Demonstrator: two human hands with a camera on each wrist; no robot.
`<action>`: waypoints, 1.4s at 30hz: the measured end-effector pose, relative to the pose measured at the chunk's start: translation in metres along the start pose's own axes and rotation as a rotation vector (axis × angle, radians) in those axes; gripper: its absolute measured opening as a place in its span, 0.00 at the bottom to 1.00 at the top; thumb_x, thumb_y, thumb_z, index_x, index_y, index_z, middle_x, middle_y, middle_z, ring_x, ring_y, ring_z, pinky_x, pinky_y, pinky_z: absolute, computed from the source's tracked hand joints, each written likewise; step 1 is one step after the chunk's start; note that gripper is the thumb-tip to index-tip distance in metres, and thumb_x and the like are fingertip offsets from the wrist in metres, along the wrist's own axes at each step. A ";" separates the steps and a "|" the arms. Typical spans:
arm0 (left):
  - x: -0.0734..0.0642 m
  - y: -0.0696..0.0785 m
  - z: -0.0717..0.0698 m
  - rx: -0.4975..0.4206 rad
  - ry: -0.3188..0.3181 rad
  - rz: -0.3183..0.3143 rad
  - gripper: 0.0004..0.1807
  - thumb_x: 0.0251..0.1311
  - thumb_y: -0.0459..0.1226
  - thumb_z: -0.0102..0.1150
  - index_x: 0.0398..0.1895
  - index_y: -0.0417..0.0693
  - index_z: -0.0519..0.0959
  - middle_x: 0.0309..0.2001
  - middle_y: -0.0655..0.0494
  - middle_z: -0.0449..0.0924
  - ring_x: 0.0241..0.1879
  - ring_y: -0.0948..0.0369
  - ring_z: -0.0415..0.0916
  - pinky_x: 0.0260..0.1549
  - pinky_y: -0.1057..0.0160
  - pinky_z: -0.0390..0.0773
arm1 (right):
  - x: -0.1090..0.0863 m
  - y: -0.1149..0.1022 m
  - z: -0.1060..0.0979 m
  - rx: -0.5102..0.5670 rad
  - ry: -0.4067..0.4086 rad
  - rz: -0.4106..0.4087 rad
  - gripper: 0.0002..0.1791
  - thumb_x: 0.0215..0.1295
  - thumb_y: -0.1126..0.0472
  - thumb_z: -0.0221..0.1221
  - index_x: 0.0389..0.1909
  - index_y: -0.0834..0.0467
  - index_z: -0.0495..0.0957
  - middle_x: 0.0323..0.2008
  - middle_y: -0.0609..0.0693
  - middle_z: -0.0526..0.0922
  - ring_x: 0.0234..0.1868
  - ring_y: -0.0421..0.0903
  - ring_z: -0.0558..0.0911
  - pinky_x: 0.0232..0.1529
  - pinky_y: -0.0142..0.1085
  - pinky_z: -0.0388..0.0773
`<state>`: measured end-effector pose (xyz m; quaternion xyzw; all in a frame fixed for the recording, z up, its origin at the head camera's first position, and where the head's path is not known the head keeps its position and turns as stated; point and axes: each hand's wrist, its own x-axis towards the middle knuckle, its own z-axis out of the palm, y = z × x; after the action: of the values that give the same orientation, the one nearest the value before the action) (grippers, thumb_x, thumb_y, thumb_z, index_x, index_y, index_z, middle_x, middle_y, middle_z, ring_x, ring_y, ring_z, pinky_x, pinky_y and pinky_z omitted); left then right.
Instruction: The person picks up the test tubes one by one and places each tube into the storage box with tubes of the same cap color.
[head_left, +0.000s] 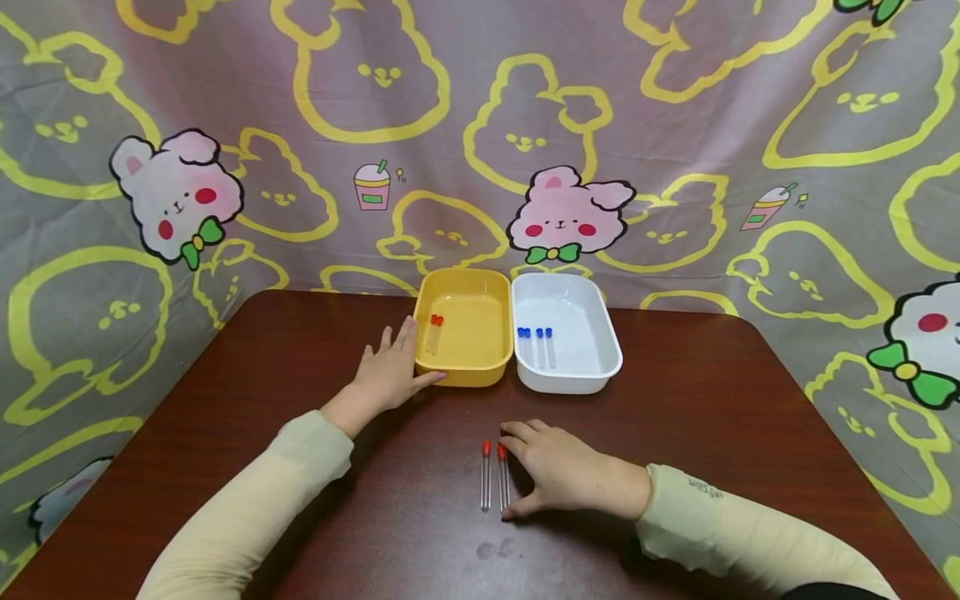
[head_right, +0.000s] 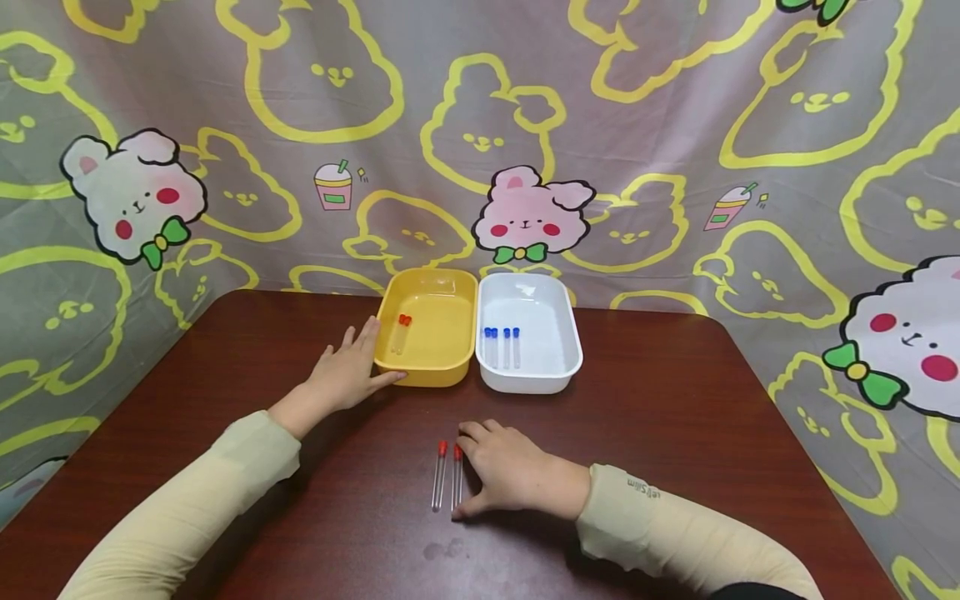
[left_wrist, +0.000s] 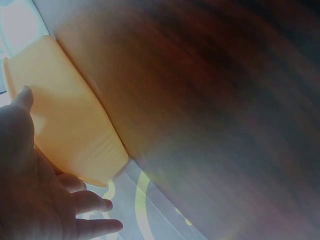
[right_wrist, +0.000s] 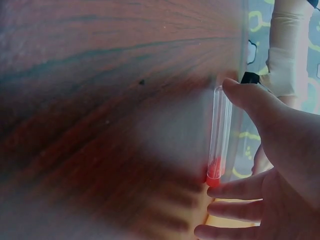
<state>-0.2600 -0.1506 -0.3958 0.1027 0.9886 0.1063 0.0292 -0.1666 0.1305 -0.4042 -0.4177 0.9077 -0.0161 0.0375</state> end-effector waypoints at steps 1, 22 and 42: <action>0.000 0.000 0.000 0.001 0.000 0.001 0.61 0.67 0.67 0.54 0.83 0.37 0.37 0.82 0.42 0.37 0.78 0.37 0.41 0.70 0.32 0.51 | 0.000 0.000 0.000 -0.002 0.001 -0.003 0.51 0.51 0.31 0.72 0.64 0.66 0.77 0.66 0.60 0.74 0.62 0.57 0.76 0.59 0.50 0.77; -0.001 0.000 0.000 0.000 0.002 0.004 0.61 0.67 0.67 0.54 0.83 0.38 0.37 0.82 0.42 0.36 0.78 0.36 0.41 0.70 0.31 0.51 | 0.000 0.006 -0.004 0.002 0.069 -0.013 0.49 0.45 0.34 0.75 0.59 0.66 0.80 0.62 0.59 0.78 0.61 0.56 0.77 0.61 0.47 0.76; 0.002 -0.001 0.000 -0.011 -0.002 0.007 0.61 0.67 0.67 0.54 0.83 0.37 0.37 0.82 0.41 0.37 0.78 0.36 0.40 0.69 0.31 0.50 | -0.002 0.023 -0.032 0.030 0.179 -0.001 0.50 0.47 0.35 0.75 0.61 0.69 0.78 0.60 0.60 0.80 0.61 0.56 0.79 0.62 0.47 0.76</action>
<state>-0.2617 -0.1514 -0.3964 0.1059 0.9876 0.1119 0.0302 -0.1852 0.1467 -0.3735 -0.4146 0.9068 -0.0669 -0.0377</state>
